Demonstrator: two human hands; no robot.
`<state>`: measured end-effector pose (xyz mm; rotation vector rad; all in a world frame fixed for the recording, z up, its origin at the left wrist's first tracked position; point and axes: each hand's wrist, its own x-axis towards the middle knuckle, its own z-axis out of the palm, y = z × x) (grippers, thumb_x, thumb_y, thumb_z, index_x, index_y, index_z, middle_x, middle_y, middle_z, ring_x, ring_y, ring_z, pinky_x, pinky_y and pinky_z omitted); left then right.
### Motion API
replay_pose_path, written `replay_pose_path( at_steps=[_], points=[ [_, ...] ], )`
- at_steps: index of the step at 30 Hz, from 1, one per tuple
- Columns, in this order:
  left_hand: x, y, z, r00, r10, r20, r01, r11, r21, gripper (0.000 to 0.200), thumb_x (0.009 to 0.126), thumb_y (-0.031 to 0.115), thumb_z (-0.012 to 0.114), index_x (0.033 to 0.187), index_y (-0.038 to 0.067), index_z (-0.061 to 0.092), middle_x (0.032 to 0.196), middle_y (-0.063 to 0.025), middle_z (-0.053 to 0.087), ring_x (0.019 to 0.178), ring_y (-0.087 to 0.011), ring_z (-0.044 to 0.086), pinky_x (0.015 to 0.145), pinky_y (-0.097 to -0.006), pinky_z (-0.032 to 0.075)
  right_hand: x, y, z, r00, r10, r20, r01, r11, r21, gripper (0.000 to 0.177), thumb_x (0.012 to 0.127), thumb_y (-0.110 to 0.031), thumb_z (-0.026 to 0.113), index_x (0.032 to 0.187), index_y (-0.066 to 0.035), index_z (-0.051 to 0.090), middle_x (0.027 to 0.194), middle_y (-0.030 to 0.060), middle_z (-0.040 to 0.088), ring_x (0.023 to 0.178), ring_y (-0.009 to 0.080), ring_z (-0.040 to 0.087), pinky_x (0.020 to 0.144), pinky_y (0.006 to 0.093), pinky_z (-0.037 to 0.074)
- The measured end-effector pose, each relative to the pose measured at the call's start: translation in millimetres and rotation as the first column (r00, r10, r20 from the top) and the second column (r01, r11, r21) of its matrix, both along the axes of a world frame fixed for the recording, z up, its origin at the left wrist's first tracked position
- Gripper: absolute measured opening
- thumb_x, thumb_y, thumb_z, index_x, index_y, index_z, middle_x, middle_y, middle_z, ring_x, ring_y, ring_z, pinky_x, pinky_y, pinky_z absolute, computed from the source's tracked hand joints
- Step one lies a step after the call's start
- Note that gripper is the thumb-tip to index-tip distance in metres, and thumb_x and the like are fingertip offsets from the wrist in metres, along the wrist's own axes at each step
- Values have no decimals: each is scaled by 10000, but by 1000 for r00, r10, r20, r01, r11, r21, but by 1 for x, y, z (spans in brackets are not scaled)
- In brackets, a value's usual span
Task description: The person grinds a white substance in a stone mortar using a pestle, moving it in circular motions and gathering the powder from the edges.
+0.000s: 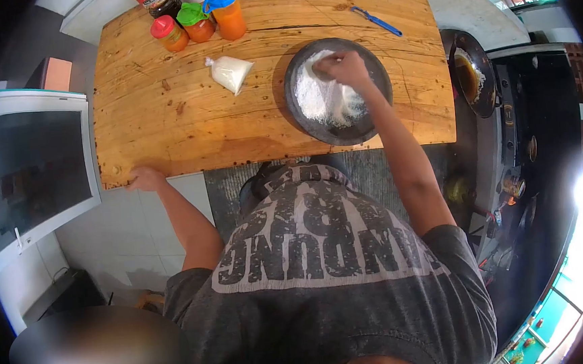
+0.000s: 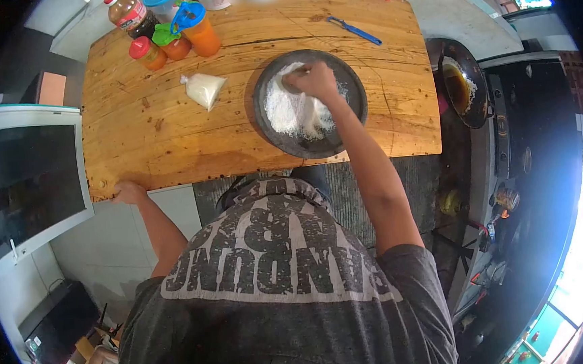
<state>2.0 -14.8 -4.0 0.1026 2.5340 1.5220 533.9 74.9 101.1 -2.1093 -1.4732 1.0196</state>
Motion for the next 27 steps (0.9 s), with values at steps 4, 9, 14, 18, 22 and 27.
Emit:
replay_pose_path(
  at_steps=[4,9,14,18,22,27],
  points=[
    [4,-1,3,1000,-1,-24,1,1000,9,650,961,334,396,1463,89,64,1230,-309,511,1039,-447,569,817,-530,520,-54,-70,-8,955,63,290,-191,880,436,366,713,-332,775,992,-105,705,884,191,593,679,377,642,648,441,543],
    [-7,1,-14,995,-8,-102,2,998,-56,631,957,320,408,1456,95,94,1230,-302,516,1026,-448,576,828,-527,517,-24,-25,-19,923,-33,383,-170,860,482,352,707,-355,774,958,-114,725,881,203,632,712,357,669,624,421,549],
    [1,1,-4,998,5,-66,-2,999,44,614,947,334,404,1441,91,133,1217,-305,523,1015,-455,575,831,-527,499,-18,-29,-4,999,52,-10,-51,997,61,430,707,-423,754,988,-97,732,852,177,690,789,309,693,732,390,553],
    [-1,-1,-3,998,18,-65,-20,999,-25,631,939,362,385,1440,74,130,1211,-303,529,1007,-462,576,826,-531,498,-56,-82,-15,970,36,238,-166,818,551,341,728,-316,762,999,-117,702,867,199,588,679,366,648,621,443,548],
    [0,3,-3,998,15,-66,-17,999,-27,652,937,373,382,1442,55,120,1204,-296,538,1005,-462,579,826,-533,499,-20,-13,-1,969,99,226,-155,957,244,404,698,-403,767,937,-79,730,764,201,675,678,297,688,622,368,558],
    [0,1,-7,993,17,-116,-16,1000,9,666,946,383,380,1446,46,98,1205,-292,539,1007,-460,578,818,-532,504,-23,-41,-13,982,139,131,-169,951,260,421,693,-424,774,946,-91,731,797,184,676,710,288,692,665,399,556]
  ],
)
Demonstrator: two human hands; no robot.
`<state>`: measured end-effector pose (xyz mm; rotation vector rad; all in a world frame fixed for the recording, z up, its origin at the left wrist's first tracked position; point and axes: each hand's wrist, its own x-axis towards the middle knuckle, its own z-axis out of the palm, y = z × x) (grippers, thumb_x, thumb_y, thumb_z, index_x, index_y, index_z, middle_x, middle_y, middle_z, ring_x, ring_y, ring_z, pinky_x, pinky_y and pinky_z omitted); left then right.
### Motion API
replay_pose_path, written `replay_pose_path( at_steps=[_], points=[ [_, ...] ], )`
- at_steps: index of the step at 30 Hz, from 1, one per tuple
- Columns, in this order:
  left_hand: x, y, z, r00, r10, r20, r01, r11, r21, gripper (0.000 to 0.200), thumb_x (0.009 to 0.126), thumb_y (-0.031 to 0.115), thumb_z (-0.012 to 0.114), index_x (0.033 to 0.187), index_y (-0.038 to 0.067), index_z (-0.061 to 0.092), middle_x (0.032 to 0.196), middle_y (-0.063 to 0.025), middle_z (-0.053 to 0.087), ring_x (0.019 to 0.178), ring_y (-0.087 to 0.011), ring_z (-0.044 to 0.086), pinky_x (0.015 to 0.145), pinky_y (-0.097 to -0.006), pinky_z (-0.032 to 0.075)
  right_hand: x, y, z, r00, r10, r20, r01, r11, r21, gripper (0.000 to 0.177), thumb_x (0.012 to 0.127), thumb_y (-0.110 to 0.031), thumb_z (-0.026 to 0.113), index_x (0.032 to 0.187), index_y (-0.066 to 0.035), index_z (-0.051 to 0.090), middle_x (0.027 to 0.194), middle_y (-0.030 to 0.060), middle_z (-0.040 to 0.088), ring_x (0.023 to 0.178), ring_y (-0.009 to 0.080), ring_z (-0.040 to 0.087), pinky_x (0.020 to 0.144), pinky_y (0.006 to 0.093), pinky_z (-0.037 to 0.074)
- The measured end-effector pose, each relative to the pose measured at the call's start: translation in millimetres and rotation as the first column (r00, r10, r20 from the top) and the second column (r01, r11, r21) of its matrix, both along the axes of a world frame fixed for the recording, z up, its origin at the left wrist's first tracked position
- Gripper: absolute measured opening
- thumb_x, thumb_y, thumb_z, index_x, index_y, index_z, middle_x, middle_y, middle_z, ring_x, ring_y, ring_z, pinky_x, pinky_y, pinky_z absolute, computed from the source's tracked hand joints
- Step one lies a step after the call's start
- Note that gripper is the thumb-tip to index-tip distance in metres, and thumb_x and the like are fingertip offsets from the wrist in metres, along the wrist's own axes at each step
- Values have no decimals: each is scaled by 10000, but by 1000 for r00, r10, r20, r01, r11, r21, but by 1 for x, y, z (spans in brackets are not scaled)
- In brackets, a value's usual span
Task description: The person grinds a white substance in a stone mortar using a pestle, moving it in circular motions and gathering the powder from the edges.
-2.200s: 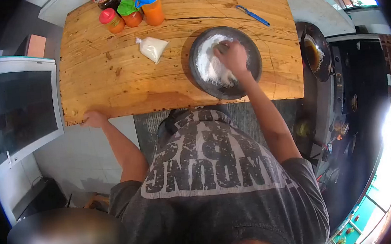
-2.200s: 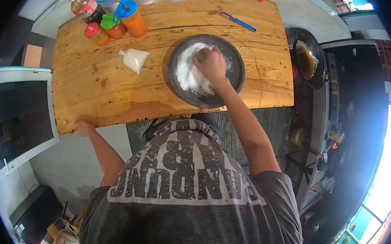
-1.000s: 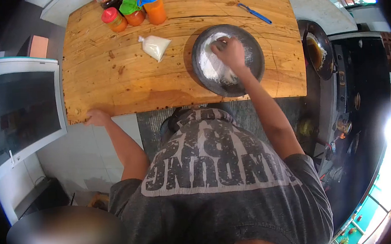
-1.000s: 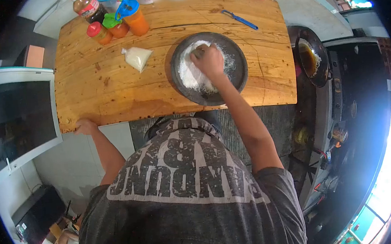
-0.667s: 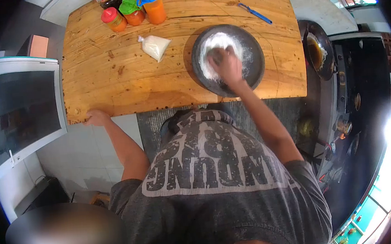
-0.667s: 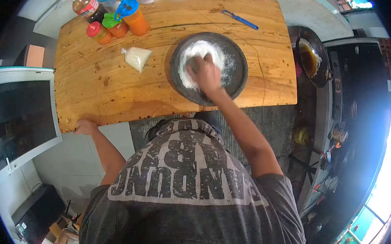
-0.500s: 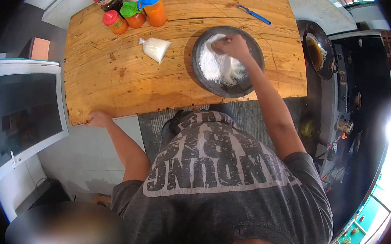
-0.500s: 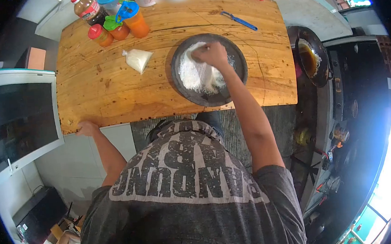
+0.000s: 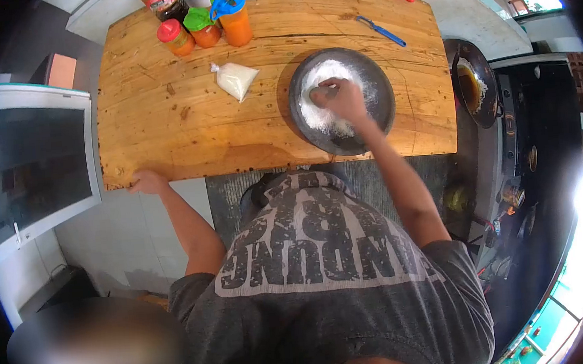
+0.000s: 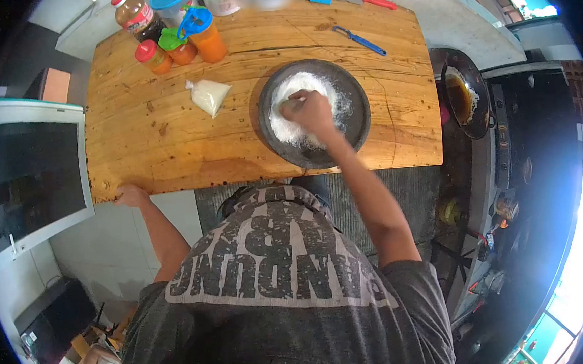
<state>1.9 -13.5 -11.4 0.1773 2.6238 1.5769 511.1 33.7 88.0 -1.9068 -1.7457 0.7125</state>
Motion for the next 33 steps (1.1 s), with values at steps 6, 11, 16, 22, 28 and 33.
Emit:
replay_pose_path(
  at_steps=[6,11,16,22,28,33],
  points=[
    [4,1,7,1000,-8,19,9,998,-57,665,954,377,395,1450,62,83,1193,-288,549,983,-462,586,793,-534,512,-11,3,-4,981,-88,171,36,958,286,329,733,-334,754,937,-77,719,831,188,632,677,353,660,617,415,544],
    [6,1,11,998,8,59,-9,1000,25,644,954,358,400,1454,98,90,1170,-292,563,990,-456,587,803,-541,509,21,21,-3,959,-121,-256,76,981,-180,414,706,-422,775,953,-91,745,774,155,703,709,193,682,646,351,538],
    [13,2,21,998,21,59,-18,999,-47,631,952,342,399,1453,105,99,1173,-296,559,996,-449,591,816,-544,508,-18,-46,-9,992,-64,112,25,945,327,352,759,-337,744,1024,-111,689,912,160,573,715,355,657,625,429,544],
    [10,-1,16,999,-2,35,4,998,-56,615,946,322,396,1449,101,120,1184,-294,552,989,-449,593,810,-545,501,24,26,14,989,-136,-55,127,981,-144,402,734,-401,769,967,-76,742,766,157,692,718,245,693,670,342,540],
    [8,-3,19,999,5,45,-2,998,-63,612,943,309,380,1446,81,118,1174,-296,549,978,-445,590,788,-538,500,-10,-66,-5,991,-80,110,39,942,333,338,736,-325,768,996,-116,712,916,178,601,680,348,648,606,424,537],
    [-1,1,-1,999,-11,39,12,999,-33,610,946,317,378,1447,88,115,1197,-286,534,984,-432,587,779,-523,509,13,13,8,991,-116,59,110,989,102,423,725,-378,771,1005,-65,719,887,226,666,755,351,680,661,415,546]
  ],
)
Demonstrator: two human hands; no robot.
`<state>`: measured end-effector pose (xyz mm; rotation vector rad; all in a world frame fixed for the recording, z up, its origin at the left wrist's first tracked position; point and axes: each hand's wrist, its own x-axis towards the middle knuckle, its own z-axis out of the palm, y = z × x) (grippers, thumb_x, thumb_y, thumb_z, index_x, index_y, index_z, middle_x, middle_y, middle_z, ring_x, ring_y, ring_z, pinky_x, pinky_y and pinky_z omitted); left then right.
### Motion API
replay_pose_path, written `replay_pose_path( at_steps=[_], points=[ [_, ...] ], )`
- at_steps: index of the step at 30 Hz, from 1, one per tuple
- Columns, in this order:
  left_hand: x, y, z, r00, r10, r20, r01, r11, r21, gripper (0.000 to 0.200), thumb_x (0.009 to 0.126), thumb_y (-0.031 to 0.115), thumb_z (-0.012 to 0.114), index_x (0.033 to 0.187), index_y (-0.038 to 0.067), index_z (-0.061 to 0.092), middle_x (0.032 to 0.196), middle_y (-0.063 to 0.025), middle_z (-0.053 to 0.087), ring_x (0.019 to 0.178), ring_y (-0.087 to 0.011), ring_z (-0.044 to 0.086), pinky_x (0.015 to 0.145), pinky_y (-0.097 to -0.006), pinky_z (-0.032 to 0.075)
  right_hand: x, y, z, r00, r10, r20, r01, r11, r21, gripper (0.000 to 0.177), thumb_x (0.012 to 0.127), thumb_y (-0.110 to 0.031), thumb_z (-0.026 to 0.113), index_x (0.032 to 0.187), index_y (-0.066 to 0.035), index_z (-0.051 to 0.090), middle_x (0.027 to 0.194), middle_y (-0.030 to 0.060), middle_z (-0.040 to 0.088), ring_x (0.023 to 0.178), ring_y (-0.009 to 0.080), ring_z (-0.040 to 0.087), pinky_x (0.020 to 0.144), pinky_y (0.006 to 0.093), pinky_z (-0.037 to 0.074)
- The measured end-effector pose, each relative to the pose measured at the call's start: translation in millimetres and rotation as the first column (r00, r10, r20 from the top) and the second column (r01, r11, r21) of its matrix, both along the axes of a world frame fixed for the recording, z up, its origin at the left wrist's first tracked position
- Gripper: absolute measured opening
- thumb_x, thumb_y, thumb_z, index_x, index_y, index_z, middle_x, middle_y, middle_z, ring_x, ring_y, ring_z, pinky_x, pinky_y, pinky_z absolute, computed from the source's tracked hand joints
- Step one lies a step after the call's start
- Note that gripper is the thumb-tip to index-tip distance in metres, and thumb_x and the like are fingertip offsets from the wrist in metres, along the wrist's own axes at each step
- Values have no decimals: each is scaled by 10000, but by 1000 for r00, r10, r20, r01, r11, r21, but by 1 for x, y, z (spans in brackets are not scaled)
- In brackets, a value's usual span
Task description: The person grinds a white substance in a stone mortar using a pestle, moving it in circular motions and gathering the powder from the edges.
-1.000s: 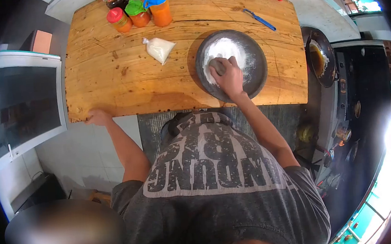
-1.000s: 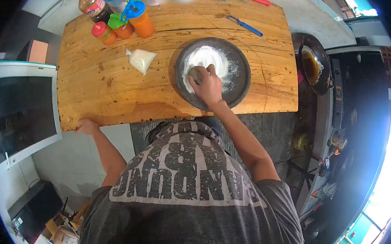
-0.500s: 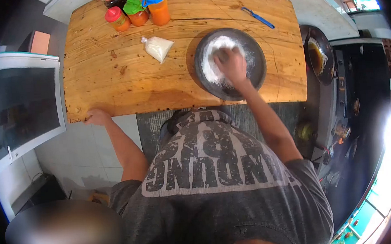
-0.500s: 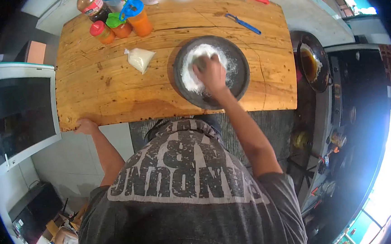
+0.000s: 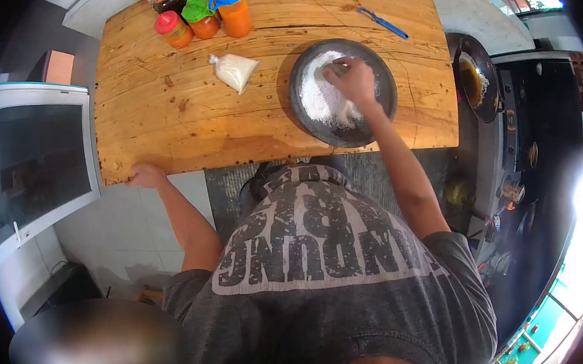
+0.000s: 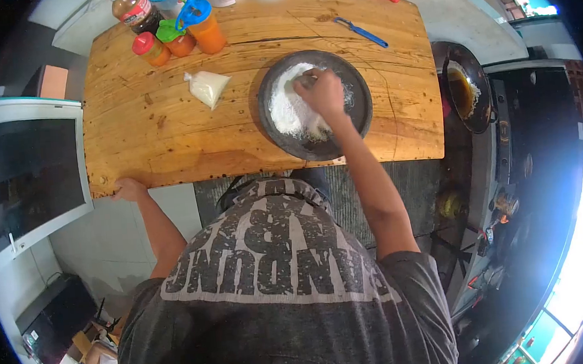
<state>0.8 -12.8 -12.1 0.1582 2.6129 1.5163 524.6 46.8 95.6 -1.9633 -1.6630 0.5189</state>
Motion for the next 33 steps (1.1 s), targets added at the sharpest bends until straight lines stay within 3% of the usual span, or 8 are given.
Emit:
replay_pose_path(
  at_steps=[4,6,11,17,21,24,27,33],
  points=[
    [1,0,7,1000,-7,-10,8,1000,14,610,949,321,379,1444,85,112,1202,-290,526,980,-434,584,782,-519,512,-2,-42,4,995,-92,-32,86,983,-165,427,696,-384,793,987,-76,732,855,240,670,786,330,689,697,402,550],
    [3,1,7,1000,-2,15,2,1000,18,614,949,328,378,1443,82,110,1199,-292,527,976,-436,583,782,-520,510,-19,-83,-5,996,77,46,-84,983,166,371,727,-350,773,991,-96,717,869,179,611,731,345,666,673,430,551],
    [-5,-1,1,1000,3,29,-3,1000,-10,629,951,344,378,1452,84,101,1190,-290,537,980,-437,584,782,-524,507,-31,-25,-9,996,-5,84,-12,979,201,310,755,-325,750,966,-102,706,895,175,583,710,350,648,622,430,537],
    [13,1,22,998,17,60,-21,997,69,638,959,340,392,1456,70,98,1209,-290,528,999,-437,582,804,-519,511,0,-34,15,982,-56,-183,-6,947,-321,511,682,-456,792,996,-59,718,880,200,699,816,332,697,728,369,553],
    [-18,-3,-21,999,-22,-35,21,1000,-15,650,960,340,399,1460,89,70,1200,-288,537,988,-440,587,805,-522,515,-35,-72,-9,999,54,-2,-52,972,231,286,757,-309,758,945,-97,718,868,157,573,643,354,633,619,461,529],
    [-14,-3,-18,999,-52,-9,53,999,10,657,959,339,403,1461,96,56,1190,-290,543,995,-441,585,799,-523,514,-24,-18,-13,995,42,86,-60,975,212,312,748,-320,764,960,-95,719,871,158,587,668,353,646,629,449,537],
    [4,-3,13,999,-24,23,24,1000,-5,654,961,346,387,1464,97,50,1187,-288,544,995,-436,584,791,-522,512,1,2,-2,987,14,-163,-29,996,-88,327,731,-313,774,971,-97,721,871,163,586,694,353,655,638,440,543],
    [-3,-1,2,1000,10,20,-9,999,-47,645,964,355,361,1468,96,54,1180,-284,549,972,-429,592,784,-526,508,-21,-77,-12,991,99,89,-113,978,173,390,744,-372,742,1038,-121,692,876,164,568,720,349,660,624,412,548]
  ],
)
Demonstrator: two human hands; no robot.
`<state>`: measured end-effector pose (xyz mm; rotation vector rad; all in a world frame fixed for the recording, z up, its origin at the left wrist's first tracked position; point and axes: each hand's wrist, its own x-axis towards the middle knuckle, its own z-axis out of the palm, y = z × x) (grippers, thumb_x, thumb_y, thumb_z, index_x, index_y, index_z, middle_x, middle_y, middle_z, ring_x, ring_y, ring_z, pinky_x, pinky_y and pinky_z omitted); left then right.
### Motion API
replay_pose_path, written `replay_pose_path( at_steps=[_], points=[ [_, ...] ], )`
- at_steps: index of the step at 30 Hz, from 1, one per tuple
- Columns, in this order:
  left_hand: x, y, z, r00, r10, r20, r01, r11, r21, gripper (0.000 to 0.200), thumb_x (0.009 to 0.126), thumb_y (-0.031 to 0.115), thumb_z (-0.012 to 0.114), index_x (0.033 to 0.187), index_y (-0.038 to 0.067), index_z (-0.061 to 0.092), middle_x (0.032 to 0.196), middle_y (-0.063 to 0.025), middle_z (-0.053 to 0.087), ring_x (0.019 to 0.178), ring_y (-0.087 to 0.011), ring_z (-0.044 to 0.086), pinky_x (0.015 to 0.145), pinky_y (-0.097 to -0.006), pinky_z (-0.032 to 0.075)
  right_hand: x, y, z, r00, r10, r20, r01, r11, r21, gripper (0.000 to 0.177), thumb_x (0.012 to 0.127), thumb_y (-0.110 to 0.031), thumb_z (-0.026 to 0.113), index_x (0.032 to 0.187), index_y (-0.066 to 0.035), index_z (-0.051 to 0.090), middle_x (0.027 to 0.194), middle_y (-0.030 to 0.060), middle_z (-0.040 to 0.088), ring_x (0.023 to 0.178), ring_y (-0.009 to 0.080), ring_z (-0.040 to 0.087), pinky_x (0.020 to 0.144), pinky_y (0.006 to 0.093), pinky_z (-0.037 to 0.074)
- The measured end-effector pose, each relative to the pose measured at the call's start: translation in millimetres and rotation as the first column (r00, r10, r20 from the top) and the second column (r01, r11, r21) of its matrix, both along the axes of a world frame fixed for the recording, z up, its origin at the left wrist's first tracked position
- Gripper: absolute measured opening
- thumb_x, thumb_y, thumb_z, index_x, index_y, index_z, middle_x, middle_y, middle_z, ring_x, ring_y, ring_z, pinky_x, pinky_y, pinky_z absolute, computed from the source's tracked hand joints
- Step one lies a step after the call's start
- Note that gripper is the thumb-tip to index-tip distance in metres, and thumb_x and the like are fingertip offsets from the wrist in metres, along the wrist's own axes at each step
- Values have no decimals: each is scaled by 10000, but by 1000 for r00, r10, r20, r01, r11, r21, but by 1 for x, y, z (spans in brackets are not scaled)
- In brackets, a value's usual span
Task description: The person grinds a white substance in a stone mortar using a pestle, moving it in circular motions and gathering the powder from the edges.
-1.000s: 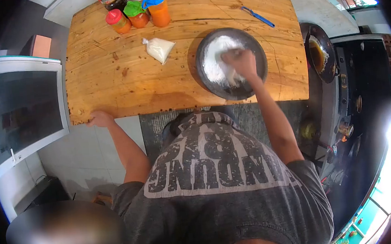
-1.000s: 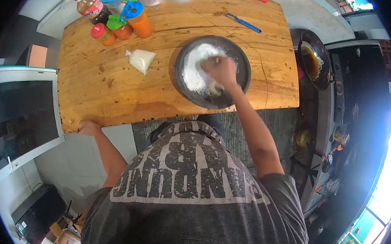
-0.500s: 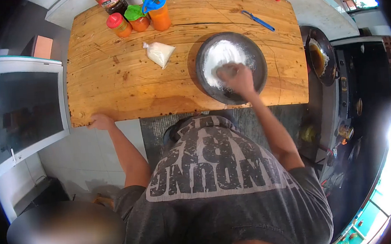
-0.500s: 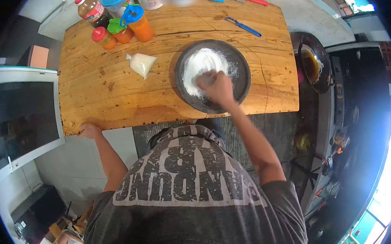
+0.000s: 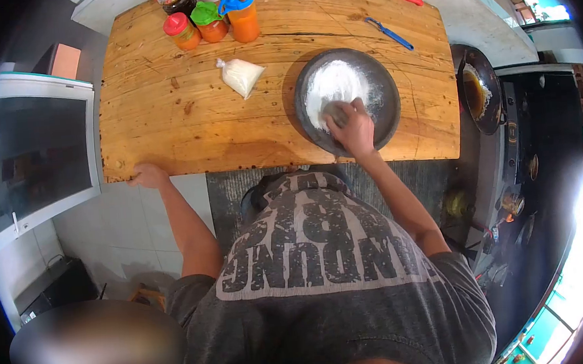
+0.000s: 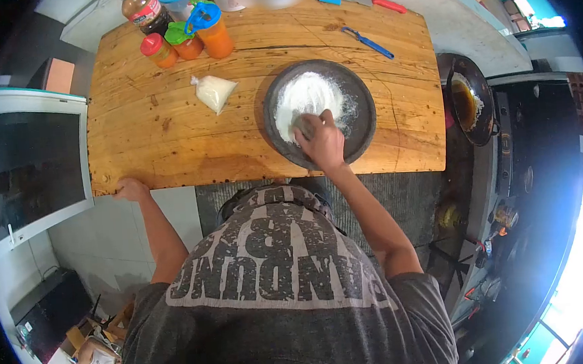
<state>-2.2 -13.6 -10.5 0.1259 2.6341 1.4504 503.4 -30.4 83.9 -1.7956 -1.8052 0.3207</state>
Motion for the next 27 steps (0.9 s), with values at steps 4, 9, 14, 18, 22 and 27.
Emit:
replay_pose_path(
  at_steps=[4,9,14,18,22,27],
  points=[
    [11,-1,12,1000,-25,14,24,1000,20,647,964,337,374,1468,85,56,1190,-289,542,986,-427,588,794,-531,505,11,62,6,996,-82,46,85,993,-82,373,749,-378,743,1000,-104,720,817,175,646,725,319,682,649,398,551],
    [2,2,5,999,-37,-26,39,997,66,664,962,328,402,1456,57,52,1192,-295,537,993,-438,586,793,-537,510,70,54,9,964,-81,-252,-54,871,-489,471,711,-438,771,1025,-90,731,810,185,697,737,308,696,693,376,551],
    [8,0,8,999,-37,-26,38,997,65,678,955,326,415,1447,44,45,1200,-294,533,1001,-446,583,800,-535,514,25,-14,-6,996,-74,58,70,995,71,351,735,-335,775,1011,-125,715,945,146,625,743,323,664,657,409,548],
    [-3,-1,-2,999,-44,32,39,991,131,673,951,317,413,1443,40,46,1195,-289,538,996,-444,585,805,-528,515,22,45,3,995,-98,37,99,994,-38,360,737,-362,769,1002,-121,725,936,166,631,733,350,663,643,402,543],
    [-13,-1,-17,998,-62,7,59,980,191,678,950,314,414,1444,38,41,1172,-308,540,986,-448,587,800,-531,513,71,41,9,960,-126,-250,12,911,-412,405,702,-370,797,992,-94,739,944,205,658,759,358,672,656,385,544],
    [14,-3,21,999,-44,-13,44,999,1,669,955,299,414,1444,39,39,1155,-328,539,977,-453,587,791,-538,507,32,-26,2,999,-50,-20,50,998,-24,423,708,-386,793,994,-81,734,960,189,657,759,335,684,668,366,549]
  ],
)
